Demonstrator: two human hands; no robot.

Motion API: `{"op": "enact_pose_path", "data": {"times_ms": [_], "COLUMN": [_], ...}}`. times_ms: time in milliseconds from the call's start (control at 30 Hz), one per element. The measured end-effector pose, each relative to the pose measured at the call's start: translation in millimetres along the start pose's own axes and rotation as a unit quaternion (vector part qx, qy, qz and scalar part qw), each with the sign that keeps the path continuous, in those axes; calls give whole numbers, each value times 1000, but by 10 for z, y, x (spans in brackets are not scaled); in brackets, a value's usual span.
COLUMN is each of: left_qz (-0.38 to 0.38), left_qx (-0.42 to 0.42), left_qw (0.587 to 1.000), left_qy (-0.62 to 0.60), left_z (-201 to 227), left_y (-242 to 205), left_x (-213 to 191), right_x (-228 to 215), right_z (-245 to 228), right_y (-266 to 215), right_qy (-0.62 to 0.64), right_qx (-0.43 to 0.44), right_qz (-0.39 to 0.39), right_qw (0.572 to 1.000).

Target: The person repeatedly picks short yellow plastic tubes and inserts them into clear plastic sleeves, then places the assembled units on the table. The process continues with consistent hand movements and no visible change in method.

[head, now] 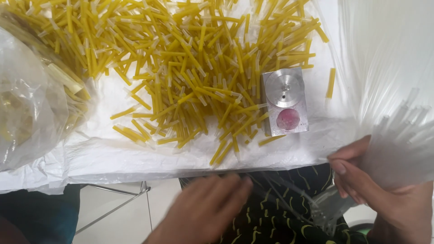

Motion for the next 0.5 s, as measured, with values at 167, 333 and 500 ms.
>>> {"op": "enact_pose_path", "data": {"times_ms": [167, 333, 500], "left_qz": [154, 155, 141], "left_qx": [-33, -35, 3], "left_qw": [955, 960, 964], "left_qy": [253, 232, 225], "left_z": [-261, -363, -358], "left_y": [112, 126, 188], "left_x": [-363, -441, -433], "right_x": [37, 64, 86], "right_z": [-200, -210, -283], "right_y": [85, 170, 242], "right_qy": [-58, -80, -111], "right_qx": [-3, 17, -2], "right_qz": [58, 49, 50], "right_qw": [997, 995, 993]}}
Point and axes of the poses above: each hand's wrist, its own y-axis towards the middle knuckle, its own x-axis out of the palm, z = x × y, the point moved 10 cm from there along y, towards the middle knuckle, and after that the axes turned 14 degrees about -x, right-handed, at the moved point
